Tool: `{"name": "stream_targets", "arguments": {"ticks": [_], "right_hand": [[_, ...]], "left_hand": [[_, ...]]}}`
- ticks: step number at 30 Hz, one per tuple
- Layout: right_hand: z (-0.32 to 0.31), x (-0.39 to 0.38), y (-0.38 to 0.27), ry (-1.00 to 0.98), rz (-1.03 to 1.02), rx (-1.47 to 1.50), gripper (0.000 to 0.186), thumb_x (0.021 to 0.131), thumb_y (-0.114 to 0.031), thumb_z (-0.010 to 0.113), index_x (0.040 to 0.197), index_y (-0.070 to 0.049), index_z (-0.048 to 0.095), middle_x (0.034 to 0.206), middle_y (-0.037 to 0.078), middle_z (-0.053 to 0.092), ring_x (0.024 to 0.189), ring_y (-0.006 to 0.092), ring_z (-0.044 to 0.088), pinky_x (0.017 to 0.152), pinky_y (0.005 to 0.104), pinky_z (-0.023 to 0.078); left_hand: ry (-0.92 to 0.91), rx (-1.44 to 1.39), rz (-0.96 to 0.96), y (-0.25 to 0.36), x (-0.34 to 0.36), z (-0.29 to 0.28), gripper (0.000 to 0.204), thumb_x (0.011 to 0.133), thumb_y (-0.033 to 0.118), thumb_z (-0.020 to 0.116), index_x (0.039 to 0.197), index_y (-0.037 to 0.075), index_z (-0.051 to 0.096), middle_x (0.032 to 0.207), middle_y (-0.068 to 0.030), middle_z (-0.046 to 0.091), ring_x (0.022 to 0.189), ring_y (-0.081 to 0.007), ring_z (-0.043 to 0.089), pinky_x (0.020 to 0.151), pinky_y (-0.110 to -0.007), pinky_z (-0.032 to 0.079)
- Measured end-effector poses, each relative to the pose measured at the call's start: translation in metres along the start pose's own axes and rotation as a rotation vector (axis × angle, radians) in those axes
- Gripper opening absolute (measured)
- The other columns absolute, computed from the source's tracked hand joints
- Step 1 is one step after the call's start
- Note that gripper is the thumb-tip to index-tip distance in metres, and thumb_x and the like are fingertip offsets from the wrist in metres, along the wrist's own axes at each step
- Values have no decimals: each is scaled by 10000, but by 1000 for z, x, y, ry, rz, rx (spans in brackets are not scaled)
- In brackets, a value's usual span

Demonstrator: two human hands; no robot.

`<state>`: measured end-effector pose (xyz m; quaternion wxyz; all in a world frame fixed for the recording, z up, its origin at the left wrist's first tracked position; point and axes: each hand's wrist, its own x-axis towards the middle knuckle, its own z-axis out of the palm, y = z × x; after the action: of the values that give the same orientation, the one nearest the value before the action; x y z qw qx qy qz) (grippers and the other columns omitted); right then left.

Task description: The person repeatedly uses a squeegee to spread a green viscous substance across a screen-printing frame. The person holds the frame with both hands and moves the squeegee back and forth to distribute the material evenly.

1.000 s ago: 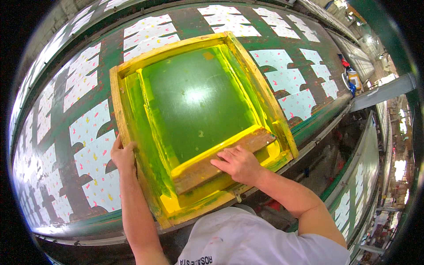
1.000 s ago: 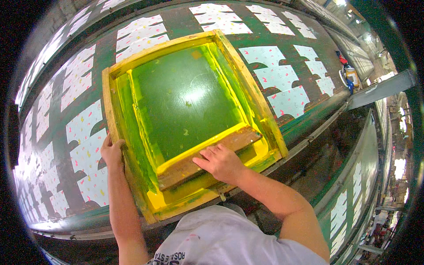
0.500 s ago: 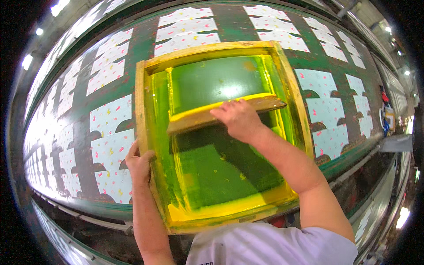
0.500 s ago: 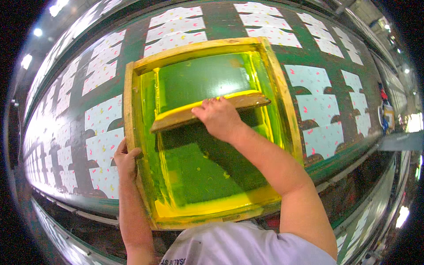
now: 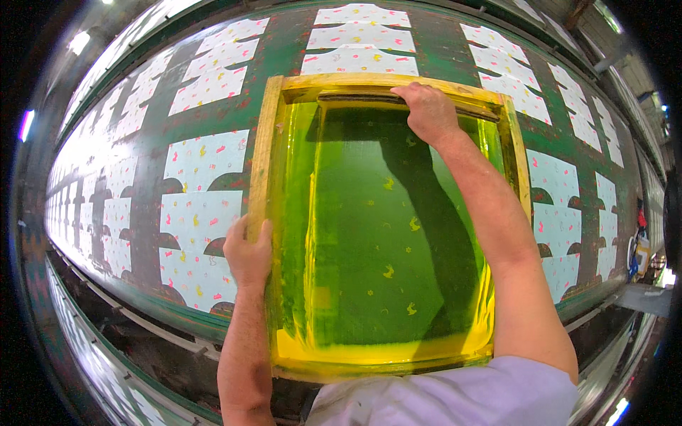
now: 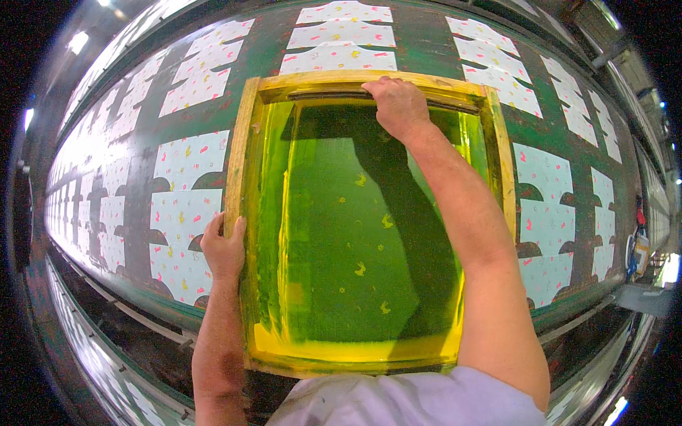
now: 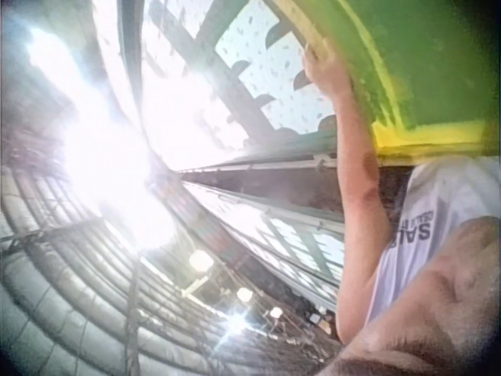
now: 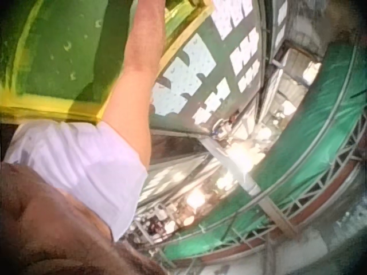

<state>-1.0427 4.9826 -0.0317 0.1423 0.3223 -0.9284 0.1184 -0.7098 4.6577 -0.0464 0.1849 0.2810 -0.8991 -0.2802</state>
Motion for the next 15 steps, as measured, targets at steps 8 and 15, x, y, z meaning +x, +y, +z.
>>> {"name": "stream_targets", "arguments": {"ticks": [8, 15], "right_hand": [[4, 50, -27, -221, -83, 67, 439, 877, -19, 648, 1277, -134, 790, 1244, 155, 796, 1180, 397, 752, 1011, 534, 610], [-38, 15, -78, -574, -223, 203, 382, 853, -66, 654, 1208, -130, 779, 1212, 175, 797, 1175, 432, 742, 984, 571, 604]], "left_hand": [[104, -158, -106, -5, 1, 5, 304, 1082, 219, 728, 1212, -52, 774, 1067, -162, 795, 957, -246, 739, 907, -387, 581], [139, -139, -171, -19, 6, -3, 334, 1116, 237, 684, 925, -37, 677, 936, -129, 717, 848, -256, 642, 809, -407, 521]]}}
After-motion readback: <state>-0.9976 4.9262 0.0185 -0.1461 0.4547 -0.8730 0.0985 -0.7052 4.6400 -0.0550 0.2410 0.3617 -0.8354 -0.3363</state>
